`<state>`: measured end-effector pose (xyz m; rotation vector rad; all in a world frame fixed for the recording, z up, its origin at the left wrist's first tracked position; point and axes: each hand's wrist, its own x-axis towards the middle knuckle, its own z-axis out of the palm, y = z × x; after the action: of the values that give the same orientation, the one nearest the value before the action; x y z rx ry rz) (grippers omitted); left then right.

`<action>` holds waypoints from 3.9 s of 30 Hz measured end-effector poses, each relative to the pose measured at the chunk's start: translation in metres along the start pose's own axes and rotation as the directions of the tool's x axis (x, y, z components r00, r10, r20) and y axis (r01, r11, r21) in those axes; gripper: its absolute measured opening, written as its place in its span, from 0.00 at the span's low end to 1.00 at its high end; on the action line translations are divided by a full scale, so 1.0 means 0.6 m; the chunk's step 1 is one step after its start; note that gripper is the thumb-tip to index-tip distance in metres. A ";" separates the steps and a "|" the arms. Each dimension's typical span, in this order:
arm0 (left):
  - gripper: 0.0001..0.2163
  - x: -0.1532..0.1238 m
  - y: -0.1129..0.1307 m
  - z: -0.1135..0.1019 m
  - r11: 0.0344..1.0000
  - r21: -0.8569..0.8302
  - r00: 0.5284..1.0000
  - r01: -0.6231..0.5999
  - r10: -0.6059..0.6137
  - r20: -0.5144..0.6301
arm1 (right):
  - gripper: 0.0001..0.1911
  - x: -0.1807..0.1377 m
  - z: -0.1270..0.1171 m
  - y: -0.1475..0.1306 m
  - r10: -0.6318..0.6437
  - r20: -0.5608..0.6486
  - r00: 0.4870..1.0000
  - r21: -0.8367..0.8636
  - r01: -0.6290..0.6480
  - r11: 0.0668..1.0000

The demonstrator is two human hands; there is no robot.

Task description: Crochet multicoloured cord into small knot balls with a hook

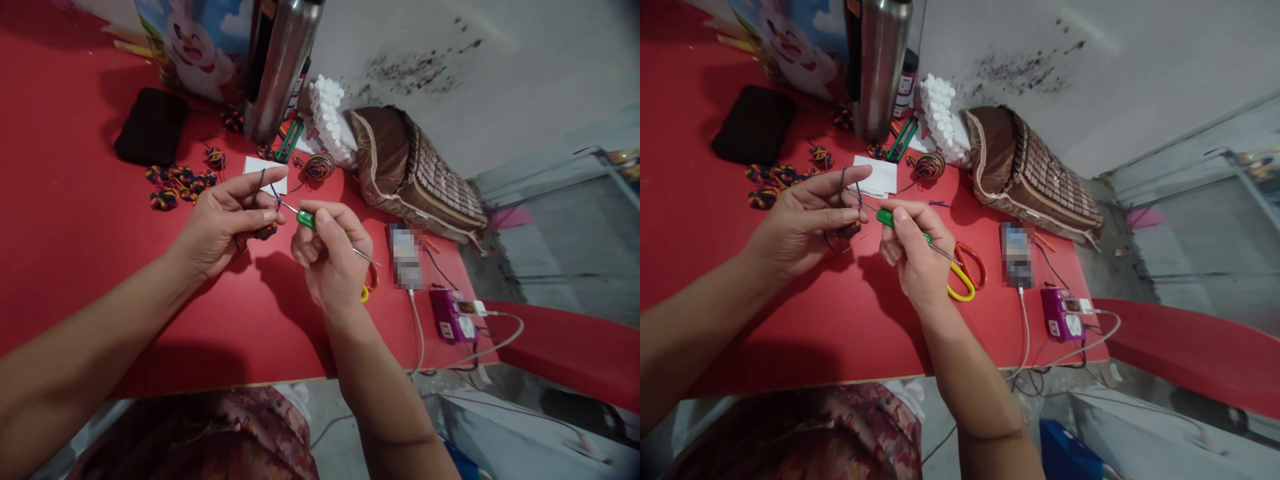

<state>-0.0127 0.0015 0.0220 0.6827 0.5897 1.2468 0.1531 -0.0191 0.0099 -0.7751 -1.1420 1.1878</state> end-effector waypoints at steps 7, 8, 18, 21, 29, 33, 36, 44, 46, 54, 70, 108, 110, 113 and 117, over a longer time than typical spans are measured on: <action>0.13 0.003 -0.008 -0.004 0.997 0.020 0.997 -0.072 0.073 -0.011 | 0.09 0.002 -0.003 -0.004 -0.018 0.009 1.000 -0.006 0.018 1.000; 0.14 0.005 -0.010 -0.007 0.996 0.021 0.996 -0.084 0.084 -0.004 | 0.09 0.002 -0.003 -0.003 -0.021 0.011 1.000 0.000 0.021 1.000; 0.17 -0.010 -0.013 0.010 0.966 0.187 0.972 -0.180 0.203 -0.116 | 0.13 -0.020 0.009 0.008 -0.219 -0.047 0.975 -0.420 0.180 0.890; 0.17 -0.013 -0.019 0.013 0.979 0.134 0.975 -0.151 0.170 -0.142 | 0.15 -0.030 0.017 0.009 -0.303 0.033 0.952 -0.601 0.261 0.755; 0.18 0.008 0.005 -0.015 1.000 0.003 0.999 0.003 -0.002 -0.037 | 0.12 -0.028 0.009 0.000 -0.380 0.173 0.908 -0.553 0.409 0.726; 0.19 0.018 0.019 -0.031 1.000 0.012 1.000 0.025 -0.025 -0.009 | 0.13 -0.018 0.000 -0.001 -0.294 0.097 0.951 -0.487 0.303 0.820; 0.19 0.020 0.026 -0.038 0.995 -0.019 0.995 0.099 -0.099 0.002 | 0.10 -0.013 -0.003 -0.003 -0.292 0.078 0.953 -0.393 0.299 0.870; 0.20 0.007 0.046 -0.028 0.962 -0.082 0.965 0.261 -0.263 -0.013 | 0.11 -0.003 -0.007 -0.021 -0.147 0.047 0.988 -0.184 0.153 0.971; 0.21 0.006 0.046 -0.026 0.959 -0.096 0.963 0.268 -0.270 -0.012 | 0.10 0.001 -0.009 -0.025 -0.103 0.059 0.993 -0.120 0.110 0.987; 0.20 0.002 0.013 -0.012 0.999 -0.025 0.999 0.049 -0.049 -0.010 | 0.10 0.001 -0.002 -0.010 -0.038 0.035 0.999 -0.048 0.040 0.998; 0.17 -0.002 0.004 0.000 0.991 -0.085 0.991 0.103 -0.109 -0.071 | 0.14 -0.033 0.013 0.016 -0.416 0.125 0.901 -0.598 0.403 0.693; 0.21 0.010 0.040 -0.020 0.927 -0.127 0.929 0.353 -0.363 -0.067 | 0.10 0.003 -0.012 -0.033 -0.099 0.061 0.993 -0.175 0.108 0.979; 0.21 0.011 0.041 -0.023 0.930 -0.112 0.933 0.350 -0.357 -0.050 | 0.11 0.003 -0.012 -0.033 -0.089 0.059 0.994 -0.193 0.098 0.976; 0.21 0.010 0.041 -0.023 0.929 -0.117 0.934 0.350 -0.356 -0.029 | 0.11 0.003 -0.013 -0.033 -0.087 0.061 0.994 -0.189 0.097 0.977; 0.21 0.005 0.042 -0.012 0.949 -0.125 0.953 0.291 -0.299 -0.048 | 0.10 0.005 -0.014 -0.032 -0.095 0.044 0.995 -0.178 0.101 0.979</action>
<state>-0.0334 0.0098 0.0360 0.4373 0.6432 1.0172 0.1669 -0.0204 0.0260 -0.8269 -1.3156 1.0297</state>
